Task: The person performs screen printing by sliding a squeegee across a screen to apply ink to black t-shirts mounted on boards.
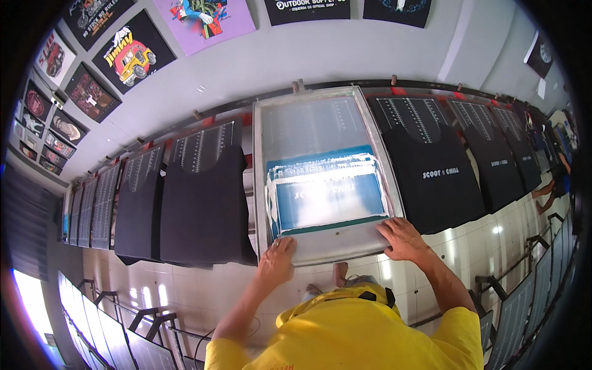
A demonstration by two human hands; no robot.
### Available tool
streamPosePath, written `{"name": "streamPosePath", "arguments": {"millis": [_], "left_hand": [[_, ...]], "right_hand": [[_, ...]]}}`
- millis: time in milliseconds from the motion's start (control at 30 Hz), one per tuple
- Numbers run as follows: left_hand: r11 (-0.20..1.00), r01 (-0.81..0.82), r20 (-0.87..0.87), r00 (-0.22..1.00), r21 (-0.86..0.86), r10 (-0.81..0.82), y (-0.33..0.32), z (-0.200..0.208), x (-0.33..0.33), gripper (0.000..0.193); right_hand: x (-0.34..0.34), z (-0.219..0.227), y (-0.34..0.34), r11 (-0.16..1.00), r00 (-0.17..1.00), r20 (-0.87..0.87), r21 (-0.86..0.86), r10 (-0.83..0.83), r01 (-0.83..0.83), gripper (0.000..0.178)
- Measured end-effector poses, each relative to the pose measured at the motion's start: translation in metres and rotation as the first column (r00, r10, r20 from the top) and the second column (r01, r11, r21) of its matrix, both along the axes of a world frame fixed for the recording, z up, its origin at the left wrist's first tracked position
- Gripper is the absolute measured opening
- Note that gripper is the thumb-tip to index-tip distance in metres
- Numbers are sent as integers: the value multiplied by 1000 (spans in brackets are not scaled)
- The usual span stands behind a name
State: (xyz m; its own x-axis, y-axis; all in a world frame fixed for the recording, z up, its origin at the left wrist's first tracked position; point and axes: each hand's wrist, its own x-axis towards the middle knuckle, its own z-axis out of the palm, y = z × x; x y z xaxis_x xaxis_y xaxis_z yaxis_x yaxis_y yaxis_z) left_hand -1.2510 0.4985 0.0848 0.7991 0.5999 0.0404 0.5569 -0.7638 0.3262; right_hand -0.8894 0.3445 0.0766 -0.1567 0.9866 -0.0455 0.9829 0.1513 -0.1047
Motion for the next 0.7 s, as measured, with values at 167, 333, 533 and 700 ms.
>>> {"name": "streamPosePath", "arguments": {"millis": [167,333,533,700], "left_hand": [[994,-100,-70,992,31,102,18,-11,20,31],[993,-118,29,993,29,117,7,-1,13,31],[986,-78,136,989,150,57,3,-27,5,31],[986,-81,129,990,149,62,51,-31,25,31]], "right_hand": [[2,-5,23,993,994,-8,39,-107,107,44],[-7,4,5,985,995,-53,142,-87,94,36],[-14,-21,-2,968,993,-55,226,-103,112,25],[8,-25,48,952,995,-28,288,-97,101,17]]}}
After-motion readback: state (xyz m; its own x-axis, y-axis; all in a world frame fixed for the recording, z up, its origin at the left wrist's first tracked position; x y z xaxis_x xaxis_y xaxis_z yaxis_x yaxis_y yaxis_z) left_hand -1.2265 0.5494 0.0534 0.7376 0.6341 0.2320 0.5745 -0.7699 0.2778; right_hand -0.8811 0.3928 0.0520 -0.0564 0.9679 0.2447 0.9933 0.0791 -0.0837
